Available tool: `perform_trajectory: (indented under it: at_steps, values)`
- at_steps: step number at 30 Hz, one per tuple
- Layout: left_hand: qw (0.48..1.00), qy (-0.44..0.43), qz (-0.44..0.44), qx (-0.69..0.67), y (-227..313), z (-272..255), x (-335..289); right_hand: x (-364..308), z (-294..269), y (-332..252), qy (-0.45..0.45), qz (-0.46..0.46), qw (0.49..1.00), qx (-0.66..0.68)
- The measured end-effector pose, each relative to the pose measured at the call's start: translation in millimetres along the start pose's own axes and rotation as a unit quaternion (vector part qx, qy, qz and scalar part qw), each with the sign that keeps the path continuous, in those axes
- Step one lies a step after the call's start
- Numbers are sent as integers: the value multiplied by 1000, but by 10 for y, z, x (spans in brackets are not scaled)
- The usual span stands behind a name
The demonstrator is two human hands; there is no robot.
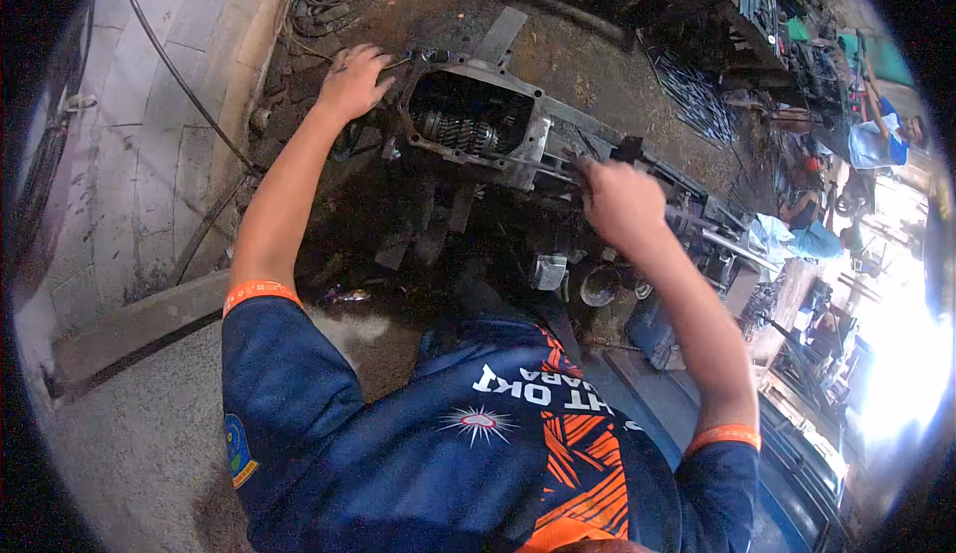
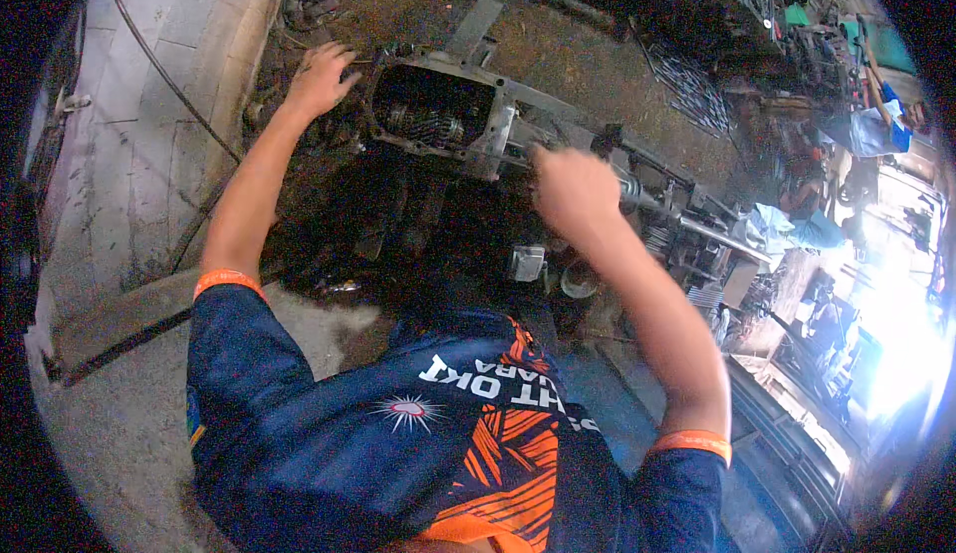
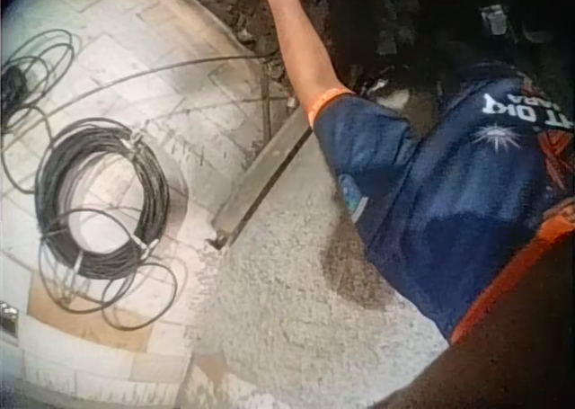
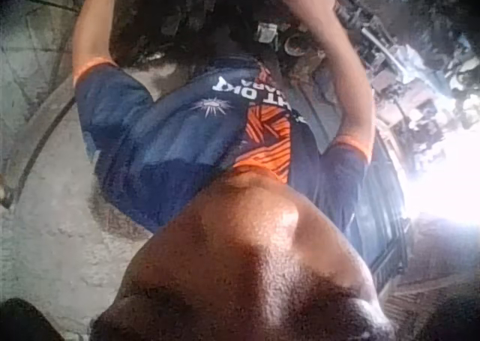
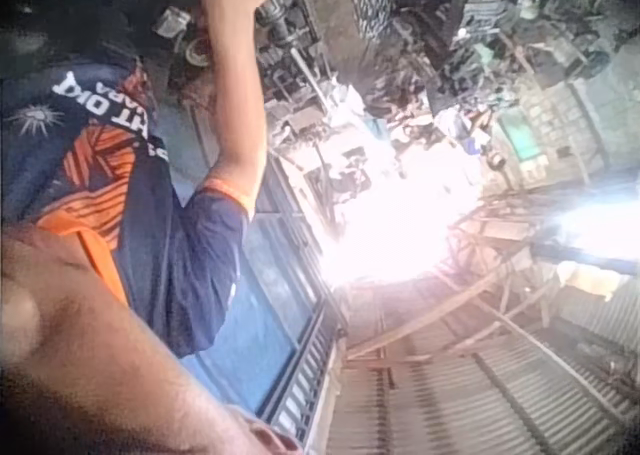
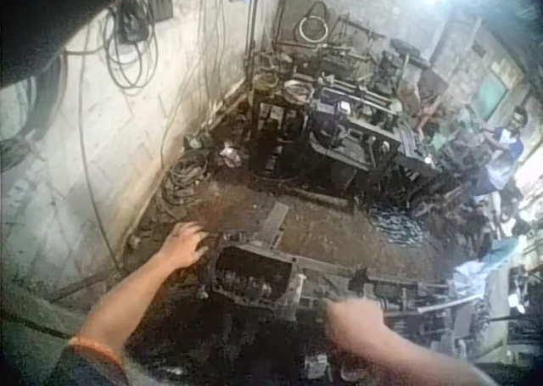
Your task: The person inserts metal rods into a machine, pulls a lever to process them, and arranges the finished rods on a metal stand.
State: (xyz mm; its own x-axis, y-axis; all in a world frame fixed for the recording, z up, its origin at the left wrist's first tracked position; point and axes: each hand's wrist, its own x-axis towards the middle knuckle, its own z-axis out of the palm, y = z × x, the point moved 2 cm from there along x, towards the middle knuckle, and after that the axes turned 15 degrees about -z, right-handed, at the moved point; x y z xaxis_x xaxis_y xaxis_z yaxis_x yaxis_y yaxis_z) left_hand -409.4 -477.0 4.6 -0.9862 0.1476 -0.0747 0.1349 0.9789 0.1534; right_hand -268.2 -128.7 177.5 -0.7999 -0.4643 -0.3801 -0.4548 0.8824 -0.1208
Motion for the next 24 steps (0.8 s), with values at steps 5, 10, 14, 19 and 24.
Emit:
perform_trajectory:
  at_steps: [5, 10, 14, 19, 24]
  values:
    - [999, -34, 20, 35, 42, 19, -25, 386, -460, -226, -31, -104, 990, -86]
    - [999, -30, -3, -15, 67, -26, -20, 572, -395, -322, -57, -144, 983, -101]
    - [999, -34, -4, -14, 113, -105, -58, 508, -284, -314, -11, -133, 988, -71]
    - [999, -18, -26, -21, 147, -139, -125, 505, -173, -436, -7, -148, 986, -82]
    - [989, -13, -58, -136, 94, -123, -290, 553, -261, -205, 34, -95, 994, -50]
